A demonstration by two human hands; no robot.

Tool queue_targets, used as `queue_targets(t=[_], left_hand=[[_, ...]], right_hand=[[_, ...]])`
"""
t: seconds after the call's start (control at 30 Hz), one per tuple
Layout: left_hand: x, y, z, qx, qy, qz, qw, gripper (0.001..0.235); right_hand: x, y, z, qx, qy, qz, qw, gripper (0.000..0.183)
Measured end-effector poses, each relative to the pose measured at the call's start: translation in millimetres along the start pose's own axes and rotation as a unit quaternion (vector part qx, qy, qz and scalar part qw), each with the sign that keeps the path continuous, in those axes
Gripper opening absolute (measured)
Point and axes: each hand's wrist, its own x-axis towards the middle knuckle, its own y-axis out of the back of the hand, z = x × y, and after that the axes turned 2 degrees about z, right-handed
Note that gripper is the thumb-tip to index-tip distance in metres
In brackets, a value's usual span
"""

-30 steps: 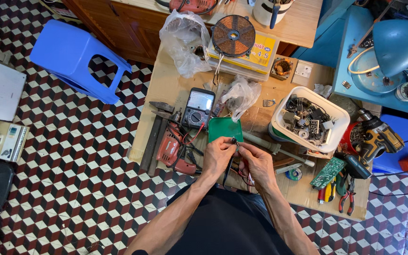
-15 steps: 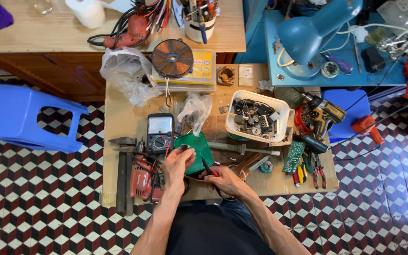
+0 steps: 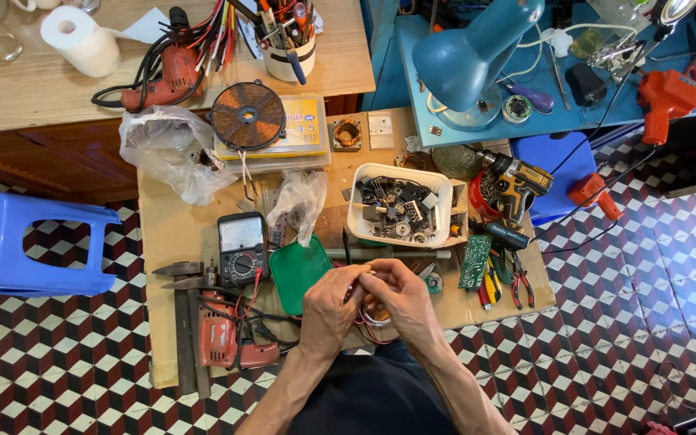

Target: The person works at a cluttered electronics workbench, handling small components and a circuit board. They use a magnifying glass to inspect a component, then use pliers to trim leads on the board. Finally, they use a heat gun on the circuit board.

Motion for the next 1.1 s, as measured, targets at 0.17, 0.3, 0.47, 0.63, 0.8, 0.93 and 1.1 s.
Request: queue_targets(t=[0.17, 0.3, 0.47, 0.63, 0.8, 0.93, 1.1], left_hand=[[15.9, -23.1, 14.1, -0.026, -0.021, -0.059, 0.998, 0.032], [31.5, -53.4, 3.9, 0.035, 0.066, 0.110, 0.991, 0.044], [48.2, -78.5, -40.4, -0.029, 0.292, 0.114, 0.949, 0.070], [46.8, -89.8, -61.1, -0.048, 0.414, 0.097, 0.904, 0.071], [43.8, -92.5, -32.5, 0.033, 0.410, 0.186, 0.892, 0.072], [45.0, -94.9, 3.8, 0.079, 0.409, 0.243, 0.876, 0.068], [43.7, -101.3, 31.6, 0.094, 0.415, 0.267, 0.864, 0.066]], right_hand=[[-7.0, 44.1, -27.3, 0.065, 0.000, 0.042, 0.997, 0.029], [11.4, 98.1, -40.0, 0.279, -0.047, 0.062, 0.957, 0.024], [68.6, 176.7, -45.5, 0.342, -0.083, 0.053, 0.934, 0.016], [161.4, 209.6, -55.3, 0.066, -0.065, 0.036, 0.995, 0.026], [225.2, 215.2, -62.1, 0.173, -0.093, 0.047, 0.980, 0.021], [237.7, 226.4, -67.2, 0.131, -0.020, 0.076, 0.988, 0.022], [258.0, 236.4, -90.1, -0.213, 0.146, 0.198, 0.946, 0.026]])
